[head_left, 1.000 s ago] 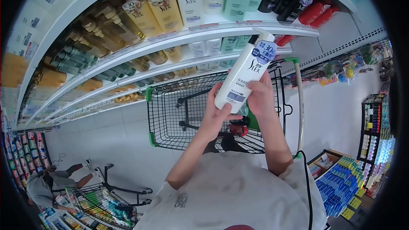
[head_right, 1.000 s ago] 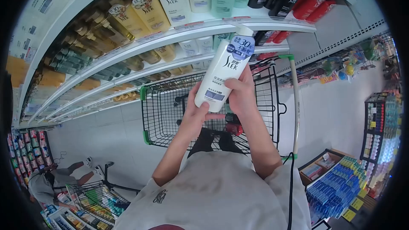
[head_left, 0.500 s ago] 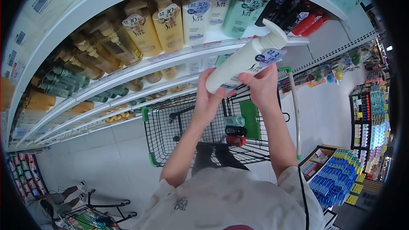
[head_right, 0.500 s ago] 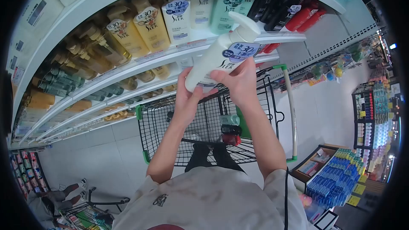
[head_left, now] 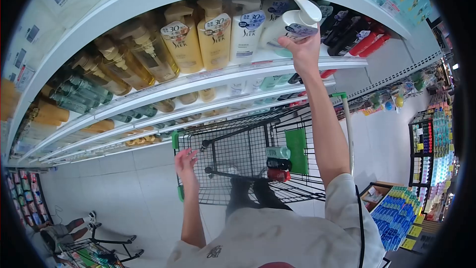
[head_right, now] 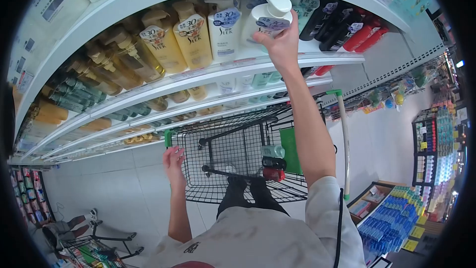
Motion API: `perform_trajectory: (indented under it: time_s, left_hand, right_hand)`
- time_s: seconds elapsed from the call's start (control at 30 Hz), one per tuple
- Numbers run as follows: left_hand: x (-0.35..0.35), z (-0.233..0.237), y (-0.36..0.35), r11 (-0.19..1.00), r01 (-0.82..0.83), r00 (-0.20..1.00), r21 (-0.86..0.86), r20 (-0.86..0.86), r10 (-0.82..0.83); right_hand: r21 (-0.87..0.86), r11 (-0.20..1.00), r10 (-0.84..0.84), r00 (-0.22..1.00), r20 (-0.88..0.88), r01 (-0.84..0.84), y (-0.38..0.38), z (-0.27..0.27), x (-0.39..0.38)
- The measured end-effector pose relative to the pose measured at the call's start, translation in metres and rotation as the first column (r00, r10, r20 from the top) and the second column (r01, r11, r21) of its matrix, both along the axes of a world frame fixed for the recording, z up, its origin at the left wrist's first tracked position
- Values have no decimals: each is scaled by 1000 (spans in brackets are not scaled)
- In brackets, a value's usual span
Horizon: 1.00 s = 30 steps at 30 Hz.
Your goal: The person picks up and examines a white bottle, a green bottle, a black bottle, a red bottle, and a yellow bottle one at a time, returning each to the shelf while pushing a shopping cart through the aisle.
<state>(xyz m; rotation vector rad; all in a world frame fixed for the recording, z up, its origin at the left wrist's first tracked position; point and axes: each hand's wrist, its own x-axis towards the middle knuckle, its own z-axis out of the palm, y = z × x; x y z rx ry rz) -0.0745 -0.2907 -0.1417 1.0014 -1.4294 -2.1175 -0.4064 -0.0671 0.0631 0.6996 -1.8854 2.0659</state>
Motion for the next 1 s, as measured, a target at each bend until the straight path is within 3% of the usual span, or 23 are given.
perform_trajectory:
  time_s: [0.1,0.13,0.23,0.33,0.4,0.47,0.5,0.57,0.6,0.67,0.73,0.87,0.93,1.0]
  left_hand:
    - [58,-37,-39,932,-89,979,-353,143,148]
    - [74,-50,-50,931,-89,978,-353,147,149]
    - [104,-81,-64,775,14,881,-632,375,289]
    - [112,-110,-64,830,97,855,-550,473,214]
    - [112,-121,-59,865,93,879,-493,448,161]
    - [108,-130,-51,932,147,895,-330,446,17]
    - [110,-151,-45,944,91,931,-316,364,32]
    - [106,-154,-25,964,113,925,-241,381,-13]
    - [106,-156,-20,978,132,917,-163,395,-58]
    - [124,-184,-13,952,218,903,-215,413,-114]
    - [123,-183,0,986,114,925,-126,377,-59]
    - [138,-209,7,987,92,914,-135,406,-29]
    - [137,-208,13,987,89,922,-133,386,-32]
    - [136,-208,22,987,96,929,-130,368,-42]
  right_hand:
    - [-2,999,38,998,41,-38,0,-11,-7]
    - [5,998,65,996,58,-66,1,-14,-9]
    - [95,992,70,993,96,-80,5,-23,-16]
    - [83,989,110,986,128,-121,3,-29,-16]
    - [74,991,102,984,144,-114,1,-33,-15]
    - [66,992,99,983,154,-110,0,-32,-15]
    - [87,988,111,981,158,-126,0,-31,-16]
    - [109,985,116,980,161,-134,1,-31,-17]
    - [182,981,51,996,66,-62,1,-32,-18]
    - [248,969,-13,999,-40,23,2,-28,-19]
    - [459,812,-132,878,-460,362,5,-10,-17]
    - [507,773,-154,888,-434,382,2,18,-7]
    - [611,561,-245,817,-522,559,1,28,0]
    - [597,561,-238,803,-547,573,4,24,-5]
